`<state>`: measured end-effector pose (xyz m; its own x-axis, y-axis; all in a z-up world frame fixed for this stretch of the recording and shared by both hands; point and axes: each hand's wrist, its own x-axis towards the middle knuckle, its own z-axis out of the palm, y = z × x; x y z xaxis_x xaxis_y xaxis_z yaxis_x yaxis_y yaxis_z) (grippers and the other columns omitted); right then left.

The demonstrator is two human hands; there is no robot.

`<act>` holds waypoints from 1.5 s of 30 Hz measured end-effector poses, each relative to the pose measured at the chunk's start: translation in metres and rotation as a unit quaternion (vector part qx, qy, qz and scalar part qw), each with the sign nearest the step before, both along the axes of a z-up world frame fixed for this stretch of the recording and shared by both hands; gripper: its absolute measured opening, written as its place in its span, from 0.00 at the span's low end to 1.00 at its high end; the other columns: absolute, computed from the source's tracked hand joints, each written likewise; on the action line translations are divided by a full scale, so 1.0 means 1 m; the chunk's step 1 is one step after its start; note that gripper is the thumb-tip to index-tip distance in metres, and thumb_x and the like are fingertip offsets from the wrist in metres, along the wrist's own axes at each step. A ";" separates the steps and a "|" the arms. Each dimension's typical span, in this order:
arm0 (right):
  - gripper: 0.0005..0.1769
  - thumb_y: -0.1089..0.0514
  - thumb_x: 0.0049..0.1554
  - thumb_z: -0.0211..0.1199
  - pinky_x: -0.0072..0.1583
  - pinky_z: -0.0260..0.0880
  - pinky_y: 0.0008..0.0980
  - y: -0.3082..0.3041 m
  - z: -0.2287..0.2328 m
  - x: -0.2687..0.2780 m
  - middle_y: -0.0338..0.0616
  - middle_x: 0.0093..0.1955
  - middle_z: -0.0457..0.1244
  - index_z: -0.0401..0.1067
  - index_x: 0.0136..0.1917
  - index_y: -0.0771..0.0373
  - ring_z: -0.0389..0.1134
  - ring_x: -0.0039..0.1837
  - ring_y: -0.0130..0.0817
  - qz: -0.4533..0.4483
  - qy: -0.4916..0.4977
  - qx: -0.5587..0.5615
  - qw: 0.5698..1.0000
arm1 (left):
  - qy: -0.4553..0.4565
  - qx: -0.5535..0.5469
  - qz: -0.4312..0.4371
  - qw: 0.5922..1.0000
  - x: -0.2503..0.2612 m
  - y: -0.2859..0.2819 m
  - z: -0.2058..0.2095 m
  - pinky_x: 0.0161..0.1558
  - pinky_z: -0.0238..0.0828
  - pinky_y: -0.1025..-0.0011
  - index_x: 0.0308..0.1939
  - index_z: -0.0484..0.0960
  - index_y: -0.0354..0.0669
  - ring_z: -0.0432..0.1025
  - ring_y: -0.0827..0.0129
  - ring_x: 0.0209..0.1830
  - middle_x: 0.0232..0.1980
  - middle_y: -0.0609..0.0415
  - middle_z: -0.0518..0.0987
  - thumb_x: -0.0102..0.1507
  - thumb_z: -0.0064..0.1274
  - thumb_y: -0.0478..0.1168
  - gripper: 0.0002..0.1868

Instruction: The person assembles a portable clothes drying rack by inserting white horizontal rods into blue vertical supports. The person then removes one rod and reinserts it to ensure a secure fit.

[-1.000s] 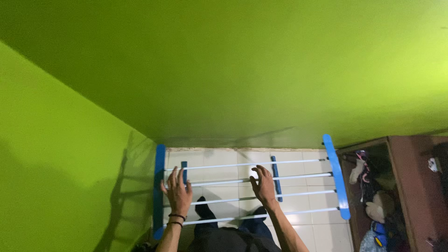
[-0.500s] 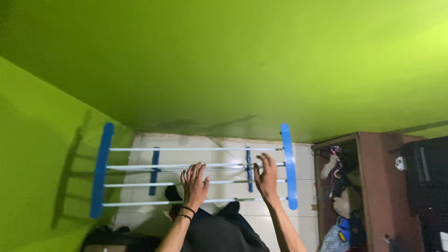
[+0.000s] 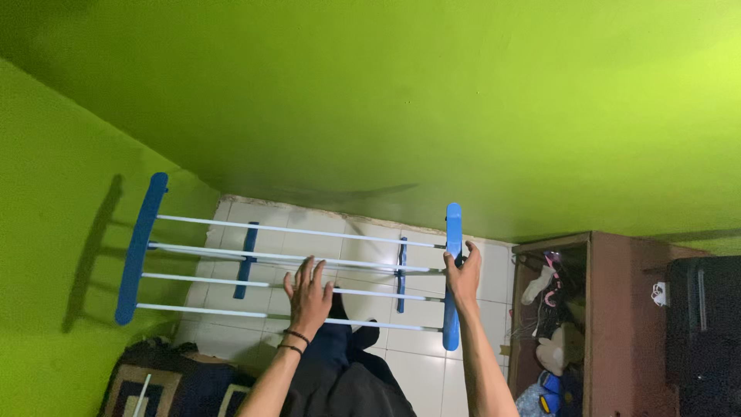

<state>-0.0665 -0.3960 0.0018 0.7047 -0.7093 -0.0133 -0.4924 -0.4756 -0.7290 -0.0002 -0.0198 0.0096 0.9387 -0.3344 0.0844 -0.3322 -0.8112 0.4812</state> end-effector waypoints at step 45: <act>0.22 0.63 0.51 0.66 0.49 0.75 0.29 -0.054 -0.011 0.018 0.44 0.45 0.70 0.69 0.59 0.68 0.73 0.45 0.31 0.098 -0.022 0.296 0.950 | 0.210 0.021 -0.205 0.956 0.051 -0.308 -0.071 0.57 0.57 0.39 0.54 0.80 0.66 0.71 0.61 0.59 0.53 0.59 0.80 0.67 0.47 0.50 0.12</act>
<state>-0.0490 -0.4496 -0.0088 0.8319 -0.4415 -0.3362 -0.3990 -0.0547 -0.9153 0.0504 -0.3278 -0.0616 0.6769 -0.6757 -0.2920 -0.4109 -0.6760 0.6117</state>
